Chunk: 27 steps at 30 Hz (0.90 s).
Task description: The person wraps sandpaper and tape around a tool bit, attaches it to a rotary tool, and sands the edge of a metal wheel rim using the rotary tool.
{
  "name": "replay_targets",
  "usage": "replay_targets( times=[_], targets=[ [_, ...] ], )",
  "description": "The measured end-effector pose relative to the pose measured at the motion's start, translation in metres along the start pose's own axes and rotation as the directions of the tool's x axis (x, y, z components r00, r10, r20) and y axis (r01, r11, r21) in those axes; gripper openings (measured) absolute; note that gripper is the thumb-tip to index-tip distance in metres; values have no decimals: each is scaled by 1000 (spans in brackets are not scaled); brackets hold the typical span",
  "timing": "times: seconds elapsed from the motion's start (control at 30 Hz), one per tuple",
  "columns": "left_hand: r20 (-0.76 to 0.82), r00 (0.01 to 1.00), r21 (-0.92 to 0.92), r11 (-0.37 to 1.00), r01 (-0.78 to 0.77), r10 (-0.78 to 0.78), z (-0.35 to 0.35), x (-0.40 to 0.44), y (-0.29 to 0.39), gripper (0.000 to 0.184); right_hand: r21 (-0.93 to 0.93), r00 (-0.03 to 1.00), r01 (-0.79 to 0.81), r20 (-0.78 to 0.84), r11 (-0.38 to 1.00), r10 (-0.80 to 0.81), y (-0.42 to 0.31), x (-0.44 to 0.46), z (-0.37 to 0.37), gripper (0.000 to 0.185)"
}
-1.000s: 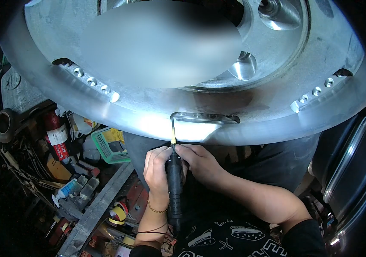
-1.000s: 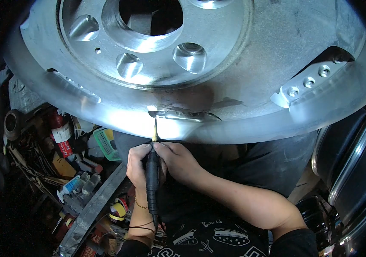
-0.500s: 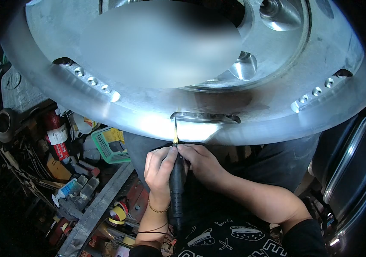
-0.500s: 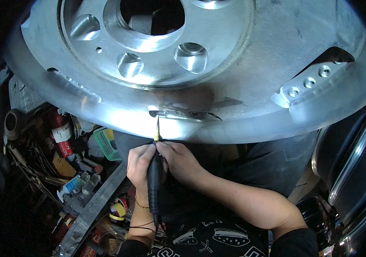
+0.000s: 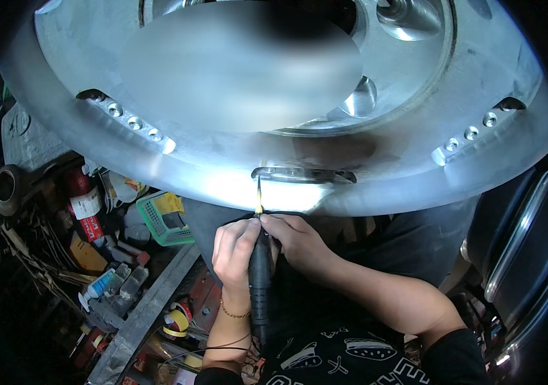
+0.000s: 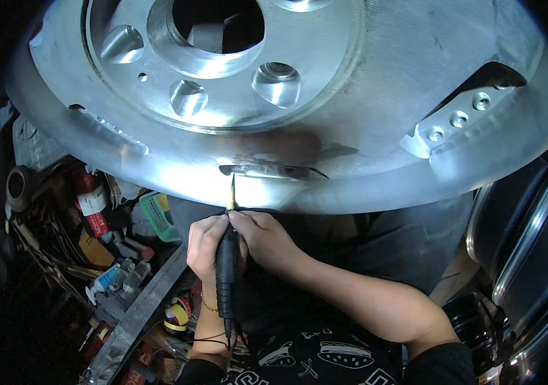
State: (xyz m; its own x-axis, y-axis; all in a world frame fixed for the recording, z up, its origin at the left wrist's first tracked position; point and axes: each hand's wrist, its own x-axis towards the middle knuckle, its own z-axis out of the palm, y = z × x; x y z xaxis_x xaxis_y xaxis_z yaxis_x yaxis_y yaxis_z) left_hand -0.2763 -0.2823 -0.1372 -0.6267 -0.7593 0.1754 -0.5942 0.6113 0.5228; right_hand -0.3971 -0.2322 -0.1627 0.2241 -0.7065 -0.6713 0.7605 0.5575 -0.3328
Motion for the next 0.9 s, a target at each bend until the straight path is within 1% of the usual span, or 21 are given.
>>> replay_targets(
  times=[0.07, 0.23, 0.27, 0.33, 0.37, 0.4, 0.47, 0.5, 0.53, 0.6, 0.63, 0.67, 0.73, 0.77, 0.83, 0.9],
  targets=[
    [-15, 1000, 3, 1000, -9, 9, 0, 1, 0, 28, 3, 1000, 2, -6, 1000, -2, 1, 0, -1, 35],
    [29, 1000, -70, 998, -5, 7, -1, 5, 5, 27, -86, 1000, 11, -5, 996, -11, -5, -8, -4, 34],
    [19, 1000, -84, 996, -8, 9, -2, 5, 6, 27, -99, 1000, 15, -16, 995, -17, -5, -11, -5, 34],
    [9, 1000, -126, 992, -23, 24, 0, 3, 10, 30, -95, 1000, 19, -6, 995, -20, -5, -18, -8, 32],
    [27, 1000, -184, 983, 10, -5, 0, -1, 14, 33, -5, 998, 52, -35, 999, -52, -1, -26, -9, 30],
    [-3, 1000, -213, 977, 17, -18, 2, -1, 20, 33, -46, 997, 49, -51, 998, -51, -3, -36, -13, 30],
    [55, 998, -355, 935, -12, 34, 2, 1, 32, 39, 50, 990, 83, -115, 995, -76, -8, -56, -18, 33],
    [75, 995, -387, 922, -26, 60, 4, 2, 40, 42, 104, 975, 135, -191, 985, -113, -8, -63, -16, 31],
    [62, 997, -403, 915, -15, 43, 7, 3, 51, 42, 74, 973, 132, -198, 988, -115, -6, -70, -19, 31],
    [66, 997, -459, 888, -9, 44, 18, -4, 58, 41, 198, 971, 162, -209, 967, -119, -4, -83, -31, 29],
    [80, 993, -438, 898, -42, 86, 21, -4, 60, 40, 229, 959, 186, -256, 956, -125, -3, -85, -33, 30],
    [107, 991, -439, 898, -25, 80, 23, -5, 61, 36, 206, 958, 177, -262, 962, -120, -2, -88, -36, 30],
    [109, 990, -432, 901, -38, 94, 29, -9, 61, 34, 262, 963, 200, -232, 944, -139, 0, -91, -42, 32],
    [103, 991, -437, 899, -27, 80, 31, -10, 60, 34, 266, 926, 217, -360, 939, -112, 1, -88, -36, 33],
    [79, 992, -412, 910, -56, 97, 36, -11, 59, 41, 255, 910, 222, -401, 941, -106, 3, -86, -35, 33],
    [84, 993, -416, 908, -45, 87, 37, -10, 58, 41, 248, 891, 228, -442, 941, -100, -1, -83, -33, 34]
  ],
)
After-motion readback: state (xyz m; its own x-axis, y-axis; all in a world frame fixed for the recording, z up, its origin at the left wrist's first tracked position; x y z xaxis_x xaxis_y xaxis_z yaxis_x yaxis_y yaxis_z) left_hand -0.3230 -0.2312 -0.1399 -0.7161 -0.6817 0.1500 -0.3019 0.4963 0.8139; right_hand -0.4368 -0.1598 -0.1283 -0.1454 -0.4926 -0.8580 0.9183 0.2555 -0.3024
